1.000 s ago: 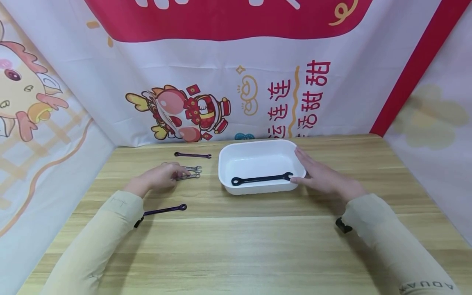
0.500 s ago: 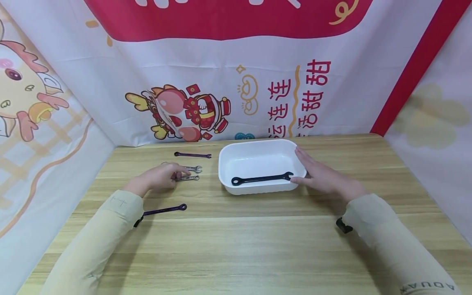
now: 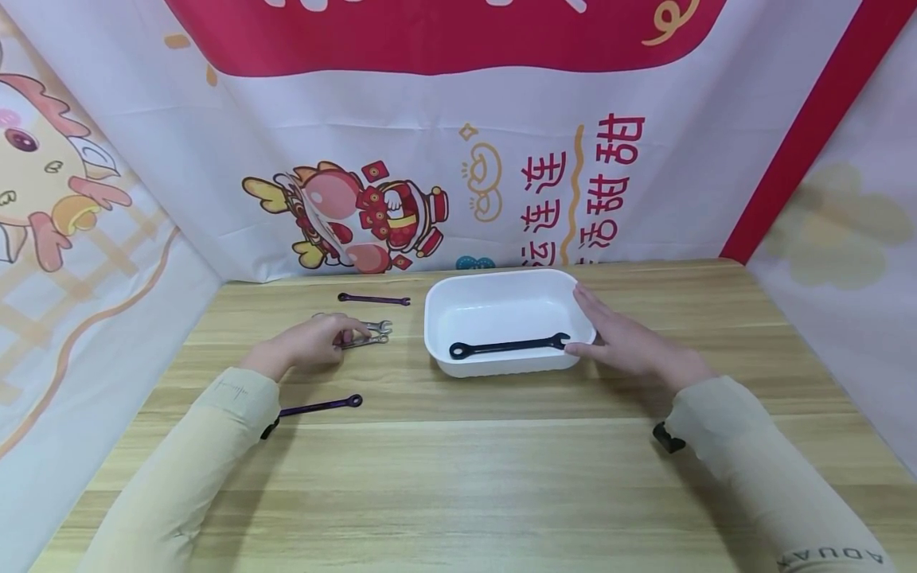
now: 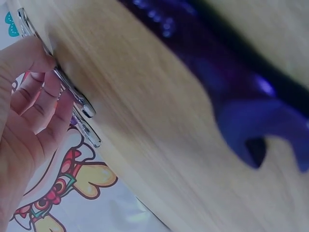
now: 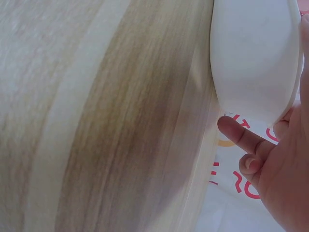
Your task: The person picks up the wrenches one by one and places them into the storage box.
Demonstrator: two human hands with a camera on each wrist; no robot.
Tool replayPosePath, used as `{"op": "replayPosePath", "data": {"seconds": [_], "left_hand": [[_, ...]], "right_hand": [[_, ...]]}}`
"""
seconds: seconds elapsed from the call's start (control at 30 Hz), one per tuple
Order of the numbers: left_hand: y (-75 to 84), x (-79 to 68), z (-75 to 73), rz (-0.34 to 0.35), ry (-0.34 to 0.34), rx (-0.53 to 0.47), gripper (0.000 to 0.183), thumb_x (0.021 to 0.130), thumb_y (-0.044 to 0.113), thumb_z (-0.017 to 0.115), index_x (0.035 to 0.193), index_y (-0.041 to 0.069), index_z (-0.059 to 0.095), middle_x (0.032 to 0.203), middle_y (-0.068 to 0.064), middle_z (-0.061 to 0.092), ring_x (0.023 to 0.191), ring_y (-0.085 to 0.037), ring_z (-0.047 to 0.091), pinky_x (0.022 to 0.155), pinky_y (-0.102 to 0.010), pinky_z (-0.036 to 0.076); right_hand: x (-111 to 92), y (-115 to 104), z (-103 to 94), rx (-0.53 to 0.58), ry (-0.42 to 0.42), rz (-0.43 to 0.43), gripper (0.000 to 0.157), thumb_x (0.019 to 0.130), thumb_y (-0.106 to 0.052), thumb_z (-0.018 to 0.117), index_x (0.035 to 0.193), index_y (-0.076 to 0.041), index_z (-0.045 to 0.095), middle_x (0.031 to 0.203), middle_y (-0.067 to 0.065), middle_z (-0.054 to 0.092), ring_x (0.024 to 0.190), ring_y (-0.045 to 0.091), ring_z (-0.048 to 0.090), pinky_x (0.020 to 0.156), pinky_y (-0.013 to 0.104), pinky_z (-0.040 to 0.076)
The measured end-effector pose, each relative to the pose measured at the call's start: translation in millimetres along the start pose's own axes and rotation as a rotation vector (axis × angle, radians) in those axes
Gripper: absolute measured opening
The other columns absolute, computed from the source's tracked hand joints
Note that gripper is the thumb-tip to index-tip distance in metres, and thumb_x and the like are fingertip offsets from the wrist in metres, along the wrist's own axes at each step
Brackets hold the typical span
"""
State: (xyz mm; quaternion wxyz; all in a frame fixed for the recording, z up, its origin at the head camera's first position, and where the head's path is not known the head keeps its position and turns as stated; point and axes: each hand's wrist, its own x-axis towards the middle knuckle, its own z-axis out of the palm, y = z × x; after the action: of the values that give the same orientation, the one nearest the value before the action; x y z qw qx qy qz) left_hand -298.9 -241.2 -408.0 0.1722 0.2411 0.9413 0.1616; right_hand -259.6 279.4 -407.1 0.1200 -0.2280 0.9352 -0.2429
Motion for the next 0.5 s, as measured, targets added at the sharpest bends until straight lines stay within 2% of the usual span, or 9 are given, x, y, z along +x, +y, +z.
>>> {"op": "replayPosePath", "data": {"seconds": [0.23, 0.5], "left_hand": [[-0.3, 0.4, 0.3, -0.021, -0.009, -0.016, 0.057, 0.082, -0.014, 0.062, 0.132, 0.013, 0.067, 0.104, -0.006, 0.062, 0.093, -0.024, 0.056, 0.083, -0.038, 0.052], [-1.0, 2.7, -0.1, -0.011, -0.011, -0.022, 0.057, 0.081, -0.013, 0.065, 0.131, 0.014, 0.067, 0.102, -0.007, 0.061, 0.088, -0.023, 0.056, 0.075, -0.035, 0.051]], "right_hand": [[0.5, -0.7, 0.0, 0.006, -0.011, 0.004, 0.100, 0.099, -0.050, 0.062, 0.165, -0.010, -0.003, 0.171, 0.010, -0.009, 0.153, 0.044, 0.002, 0.118, 0.065, 0.013], [0.7, -0.2, -0.8, 0.001, -0.008, 0.005, 0.101, 0.099, -0.051, 0.062, 0.165, -0.010, -0.003, 0.171, 0.012, -0.007, 0.153, 0.044, 0.002, 0.117, 0.065, 0.014]]}}
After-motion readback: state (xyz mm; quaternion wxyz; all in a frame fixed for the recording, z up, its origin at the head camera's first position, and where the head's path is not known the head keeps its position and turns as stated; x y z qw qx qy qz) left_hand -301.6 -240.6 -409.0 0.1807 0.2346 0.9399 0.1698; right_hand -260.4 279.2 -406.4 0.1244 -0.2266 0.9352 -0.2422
